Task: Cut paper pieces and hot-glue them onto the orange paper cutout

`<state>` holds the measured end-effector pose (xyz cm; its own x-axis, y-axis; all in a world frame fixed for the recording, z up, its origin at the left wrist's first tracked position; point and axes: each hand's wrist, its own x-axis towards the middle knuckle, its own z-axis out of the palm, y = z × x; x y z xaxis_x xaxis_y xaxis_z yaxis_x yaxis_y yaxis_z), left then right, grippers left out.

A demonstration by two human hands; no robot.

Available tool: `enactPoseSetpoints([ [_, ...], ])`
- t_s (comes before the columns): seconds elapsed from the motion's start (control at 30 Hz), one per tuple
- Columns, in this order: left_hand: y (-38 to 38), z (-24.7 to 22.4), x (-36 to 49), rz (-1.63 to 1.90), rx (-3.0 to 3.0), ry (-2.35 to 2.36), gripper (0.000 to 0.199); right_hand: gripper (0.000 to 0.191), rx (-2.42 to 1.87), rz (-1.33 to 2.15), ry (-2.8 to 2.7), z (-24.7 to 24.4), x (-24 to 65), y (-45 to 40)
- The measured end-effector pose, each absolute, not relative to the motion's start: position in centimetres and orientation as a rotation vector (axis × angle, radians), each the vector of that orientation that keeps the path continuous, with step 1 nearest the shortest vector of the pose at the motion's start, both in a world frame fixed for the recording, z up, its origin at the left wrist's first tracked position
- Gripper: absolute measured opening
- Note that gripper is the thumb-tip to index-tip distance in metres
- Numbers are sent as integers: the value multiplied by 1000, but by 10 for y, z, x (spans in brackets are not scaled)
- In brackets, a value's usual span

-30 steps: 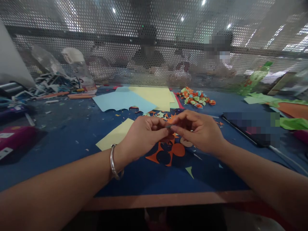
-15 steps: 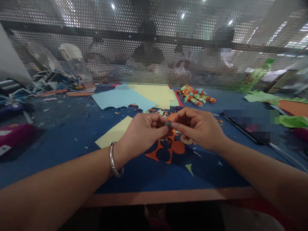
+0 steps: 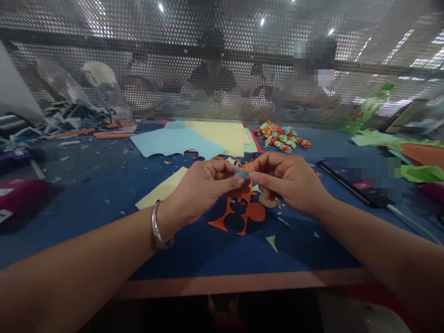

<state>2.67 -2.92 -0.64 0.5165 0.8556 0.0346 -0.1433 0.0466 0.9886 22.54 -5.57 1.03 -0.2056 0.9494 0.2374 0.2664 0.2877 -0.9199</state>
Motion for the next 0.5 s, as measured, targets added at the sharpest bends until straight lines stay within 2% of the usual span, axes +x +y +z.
enactPoseSetpoints([
  [0.2,-30,-5,30,911,1387,751,20,31,-1124,1044,-1673,10,224,-56],
  [0.4,-33,-2,28,924,1463,684,29,30,-1096,1115,-1626,10,226,-56],
  [0.5,-35,1,28,913,1442,654,23,28,-1057,1151,-1597,9,228,-56],
])
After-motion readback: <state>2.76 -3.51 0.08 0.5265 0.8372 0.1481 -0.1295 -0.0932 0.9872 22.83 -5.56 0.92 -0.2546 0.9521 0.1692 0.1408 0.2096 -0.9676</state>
